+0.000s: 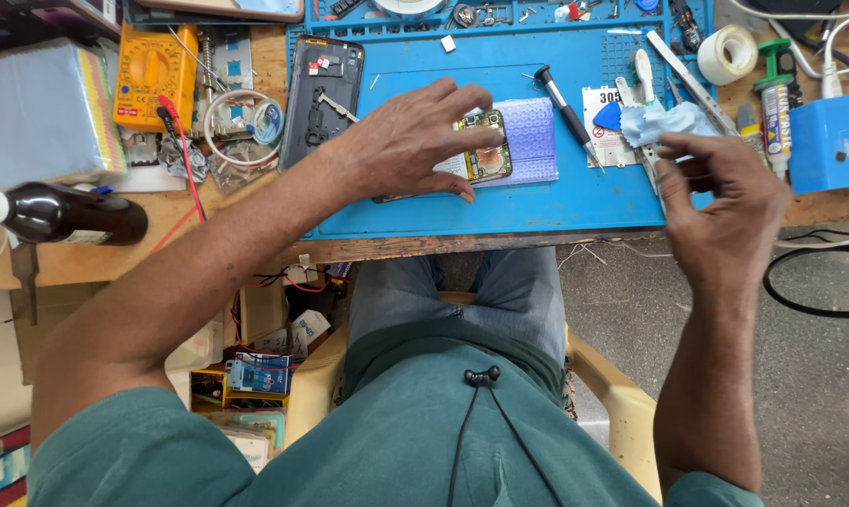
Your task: The person reassembles a disassembled smartphone on a blue work mat. They connect internal ribbon cables, place the motherboard, and secure the back cover using a screwdriver. The person then wipes the phone's exterior with a cloth and briefly powers it on to check the display.
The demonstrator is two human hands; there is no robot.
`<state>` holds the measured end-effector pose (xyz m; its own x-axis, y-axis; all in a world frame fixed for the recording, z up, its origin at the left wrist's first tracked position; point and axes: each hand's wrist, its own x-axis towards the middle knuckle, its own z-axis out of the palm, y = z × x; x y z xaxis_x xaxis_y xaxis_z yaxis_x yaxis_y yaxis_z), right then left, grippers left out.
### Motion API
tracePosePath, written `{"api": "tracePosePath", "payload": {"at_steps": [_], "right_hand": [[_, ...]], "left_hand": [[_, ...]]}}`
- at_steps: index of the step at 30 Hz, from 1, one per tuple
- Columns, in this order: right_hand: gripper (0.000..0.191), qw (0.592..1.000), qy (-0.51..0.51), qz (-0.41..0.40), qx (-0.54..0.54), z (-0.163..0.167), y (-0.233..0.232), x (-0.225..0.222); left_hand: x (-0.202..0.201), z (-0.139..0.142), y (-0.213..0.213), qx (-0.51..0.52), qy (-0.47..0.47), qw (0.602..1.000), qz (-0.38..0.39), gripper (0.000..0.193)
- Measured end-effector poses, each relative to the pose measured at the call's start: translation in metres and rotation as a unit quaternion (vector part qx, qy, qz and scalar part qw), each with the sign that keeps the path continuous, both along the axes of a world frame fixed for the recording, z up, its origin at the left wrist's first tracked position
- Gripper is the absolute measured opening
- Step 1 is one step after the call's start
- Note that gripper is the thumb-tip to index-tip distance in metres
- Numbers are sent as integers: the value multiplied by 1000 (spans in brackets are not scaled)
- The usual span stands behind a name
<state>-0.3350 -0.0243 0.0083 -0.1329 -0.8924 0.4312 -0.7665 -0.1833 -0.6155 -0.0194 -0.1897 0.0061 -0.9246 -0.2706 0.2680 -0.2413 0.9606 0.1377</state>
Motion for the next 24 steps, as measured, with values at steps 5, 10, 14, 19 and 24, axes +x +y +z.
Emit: {"api": "tracePosePath", "payload": {"at_steps": [5, 10, 14, 19, 24], "right_hand": [[18, 991, 125, -11, -53, 1, -13, -24], [20, 994, 85, -69, 8, 5, -15, -51], [18, 992, 68, -111, 1, 15, -8, -67], [20, 990, 84, -110, 27, 13, -9, -66], [16, 969, 237, -70, -4, 2, -38, -74]], "left_hand": [[7, -7, 8, 11, 51, 999, -1, 59], [1, 5, 9, 1, -29, 1000, 9, 60], [-6, 19, 10, 29, -12, 999, 5, 58], [-6, 24, 16, 32, 2, 999, 9, 50], [1, 14, 16, 16, 27, 1000, 0, 50]]}}
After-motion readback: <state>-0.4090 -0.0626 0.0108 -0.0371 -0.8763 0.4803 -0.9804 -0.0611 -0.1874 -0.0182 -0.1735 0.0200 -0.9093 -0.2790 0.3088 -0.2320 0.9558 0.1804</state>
